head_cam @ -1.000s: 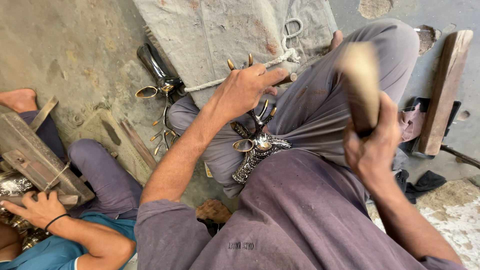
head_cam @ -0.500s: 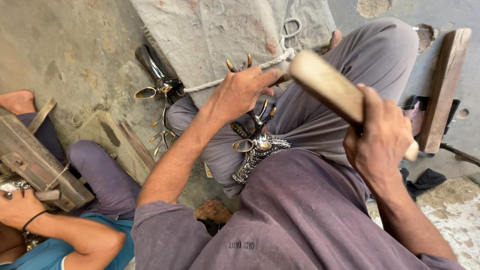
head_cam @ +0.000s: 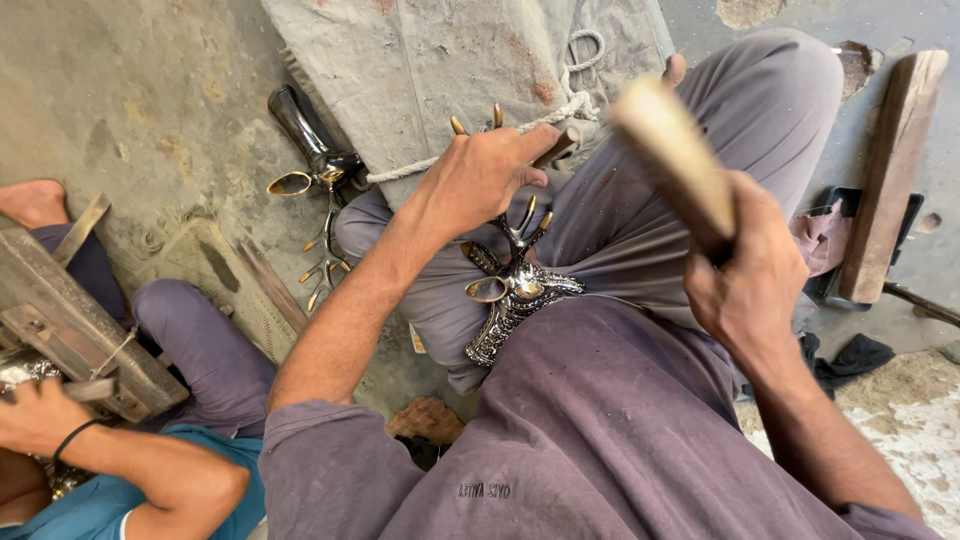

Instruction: The person sits cross-legged on the floor and uses a wooden mallet and a metal punch to shape the antlers of a metal deer head sculpture. They repeatedly reposition the punch and strike it to refine the antler tips and branches.

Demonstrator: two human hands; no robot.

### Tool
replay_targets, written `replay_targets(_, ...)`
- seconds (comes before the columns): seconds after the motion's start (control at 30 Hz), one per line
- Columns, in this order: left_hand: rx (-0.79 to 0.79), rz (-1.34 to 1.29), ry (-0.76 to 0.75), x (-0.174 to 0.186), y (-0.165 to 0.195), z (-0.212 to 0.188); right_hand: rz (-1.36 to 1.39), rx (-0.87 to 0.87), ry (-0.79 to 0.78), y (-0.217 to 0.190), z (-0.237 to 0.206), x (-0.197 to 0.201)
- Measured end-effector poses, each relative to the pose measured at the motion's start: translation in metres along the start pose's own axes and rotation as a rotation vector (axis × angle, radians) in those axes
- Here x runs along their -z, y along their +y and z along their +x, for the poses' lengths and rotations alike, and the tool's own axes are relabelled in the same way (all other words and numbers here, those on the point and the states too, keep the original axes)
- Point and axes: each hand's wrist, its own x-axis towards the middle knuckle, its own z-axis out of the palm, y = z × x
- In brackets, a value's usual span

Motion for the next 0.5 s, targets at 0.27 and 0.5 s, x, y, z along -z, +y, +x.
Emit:
replay_targets(0.27,-0.007,0.135,-0.049,-0.001,0.007,-0.009,-0.147,-0.040,-0.017,0.011,-0.013,-0.018)
replay_targets(0.5,0.063,0.288,-0.007,-0.004,0.016,-0.014,0.033,-0.069,-0.160,-0.005,-0.025,-0.033)
